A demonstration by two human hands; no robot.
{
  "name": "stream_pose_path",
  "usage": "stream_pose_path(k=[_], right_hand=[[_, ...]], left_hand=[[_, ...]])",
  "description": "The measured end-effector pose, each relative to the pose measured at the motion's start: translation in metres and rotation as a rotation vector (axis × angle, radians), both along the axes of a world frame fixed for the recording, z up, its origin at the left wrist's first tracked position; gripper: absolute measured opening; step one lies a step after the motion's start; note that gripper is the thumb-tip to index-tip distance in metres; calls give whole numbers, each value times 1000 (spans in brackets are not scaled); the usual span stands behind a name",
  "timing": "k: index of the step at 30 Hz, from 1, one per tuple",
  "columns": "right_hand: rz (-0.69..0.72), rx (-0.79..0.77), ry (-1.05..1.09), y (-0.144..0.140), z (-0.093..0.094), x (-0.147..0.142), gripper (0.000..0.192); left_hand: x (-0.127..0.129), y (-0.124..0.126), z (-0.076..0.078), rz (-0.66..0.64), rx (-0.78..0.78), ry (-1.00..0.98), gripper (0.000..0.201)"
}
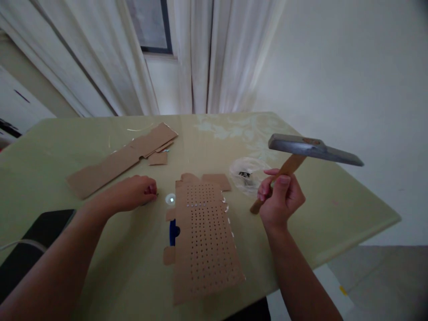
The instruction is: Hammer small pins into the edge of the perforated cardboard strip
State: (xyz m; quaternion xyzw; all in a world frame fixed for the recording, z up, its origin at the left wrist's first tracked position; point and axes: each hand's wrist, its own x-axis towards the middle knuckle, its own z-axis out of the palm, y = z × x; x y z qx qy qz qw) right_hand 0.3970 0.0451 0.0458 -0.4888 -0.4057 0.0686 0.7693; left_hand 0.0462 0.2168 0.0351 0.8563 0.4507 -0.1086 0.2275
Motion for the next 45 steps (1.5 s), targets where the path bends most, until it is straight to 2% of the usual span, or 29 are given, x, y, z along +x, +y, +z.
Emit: stream_pose_path(k=[7,10,12,15,17,18,20,23,27,36,45], right_hand=[[-6,-2,19,1,1,2,39],[16,-5,7,0,1,2,38],[41,-6,-2,0,1,2,37],[75,10,-26,0,-1,3,34],[86,13,-48,0,-2,3,34],[86,10,-57,0,-2,3,34],[80,0,-67,0,-3,2,35],[67,-14,-78,-1,-4,2,35],[51,-39,-114,-2,-6,3,34],[43,-87,-146,-3,-7,2,33],[41,-44,-107,0,-6,3,35]], left_hand=[[9,-2,1,6,16,-79,32],[8,-3,10,17,40,-124,33],[7,-5,21,42,99,-193,32],[13,-15,43,109,279,-412,29],[27,-32,56,189,413,-650,26],[36,-42,62,231,439,-779,24],[56,-66,68,216,395,-980,24],[82,-94,66,73,243,-1045,13],[95,-104,56,-45,172,-1002,8],[99,-102,50,-74,155,-999,13],[95,-102,46,-101,193,-961,16]])
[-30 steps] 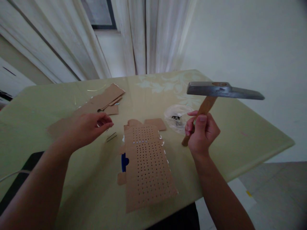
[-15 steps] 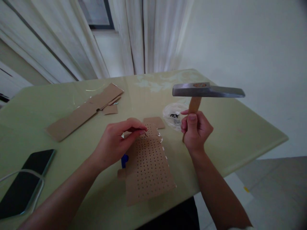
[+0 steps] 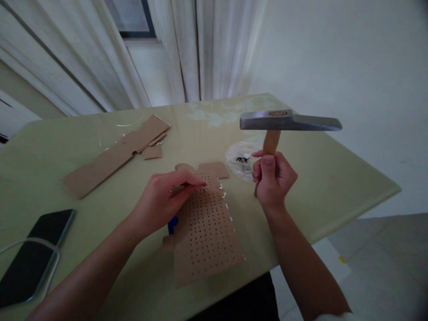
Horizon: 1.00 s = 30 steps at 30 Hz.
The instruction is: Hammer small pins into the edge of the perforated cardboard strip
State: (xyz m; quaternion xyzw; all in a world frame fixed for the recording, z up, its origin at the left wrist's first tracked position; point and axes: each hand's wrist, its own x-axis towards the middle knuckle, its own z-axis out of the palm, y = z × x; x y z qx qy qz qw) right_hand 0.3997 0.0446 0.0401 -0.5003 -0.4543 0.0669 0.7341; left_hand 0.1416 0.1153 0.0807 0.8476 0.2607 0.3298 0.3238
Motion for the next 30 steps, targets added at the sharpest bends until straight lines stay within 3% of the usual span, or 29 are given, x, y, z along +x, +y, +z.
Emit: stream_pose_path(k=[30], right_hand=[[9,-14,-10,0,0,1,35]], left_hand=[[-1,1,0,-13,58,22,17]])
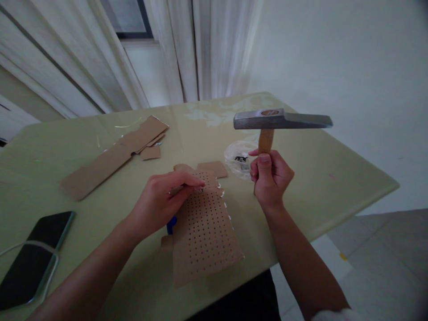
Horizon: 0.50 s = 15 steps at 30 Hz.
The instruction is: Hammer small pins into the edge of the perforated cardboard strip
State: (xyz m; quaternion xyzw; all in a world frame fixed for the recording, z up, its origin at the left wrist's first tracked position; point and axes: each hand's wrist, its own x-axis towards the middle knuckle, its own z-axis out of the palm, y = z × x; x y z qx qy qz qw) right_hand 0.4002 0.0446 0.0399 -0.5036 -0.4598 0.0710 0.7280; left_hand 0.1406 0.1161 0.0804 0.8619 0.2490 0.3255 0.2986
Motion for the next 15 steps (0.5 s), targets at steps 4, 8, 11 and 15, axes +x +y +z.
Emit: stream_pose_path(k=[4,8,11,15], right_hand=[[-13,-11,-5,0,0,0,37],[-16,-25,-3,0,-1,1,39],[-21,-35,-10,0,0,1,40],[-16,-31,-20,-1,0,0,38]], left_hand=[[1,-1,1,-3,20,-7,15],[3,-3,1,-4,49,-16,16],[4,-4,-1,-7,63,-36,16],[4,-4,-3,-13,74,-51,16]])
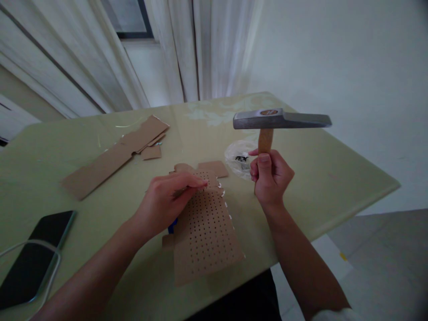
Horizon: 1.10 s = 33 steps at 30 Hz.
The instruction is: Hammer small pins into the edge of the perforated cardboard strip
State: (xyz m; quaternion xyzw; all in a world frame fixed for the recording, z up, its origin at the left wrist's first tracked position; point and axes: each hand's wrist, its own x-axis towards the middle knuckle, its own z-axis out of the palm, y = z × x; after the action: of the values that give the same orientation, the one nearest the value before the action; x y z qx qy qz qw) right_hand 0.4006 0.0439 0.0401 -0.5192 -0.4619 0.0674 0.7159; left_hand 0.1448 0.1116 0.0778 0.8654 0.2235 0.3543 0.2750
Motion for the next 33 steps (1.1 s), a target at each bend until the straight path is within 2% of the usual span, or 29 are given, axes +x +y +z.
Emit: stream_pose_path(k=[8,19,33], right_hand=[[14,3,12,1,-1,0,37],[23,-7,-10,0,-2,0,35],[6,-23,-12,-1,0,-2,36]], left_hand=[[-1,1,-3,16,20,1,15],[3,-2,-3,-39,107,-48,19],[3,-1,-7,-24,105,-34,17]])
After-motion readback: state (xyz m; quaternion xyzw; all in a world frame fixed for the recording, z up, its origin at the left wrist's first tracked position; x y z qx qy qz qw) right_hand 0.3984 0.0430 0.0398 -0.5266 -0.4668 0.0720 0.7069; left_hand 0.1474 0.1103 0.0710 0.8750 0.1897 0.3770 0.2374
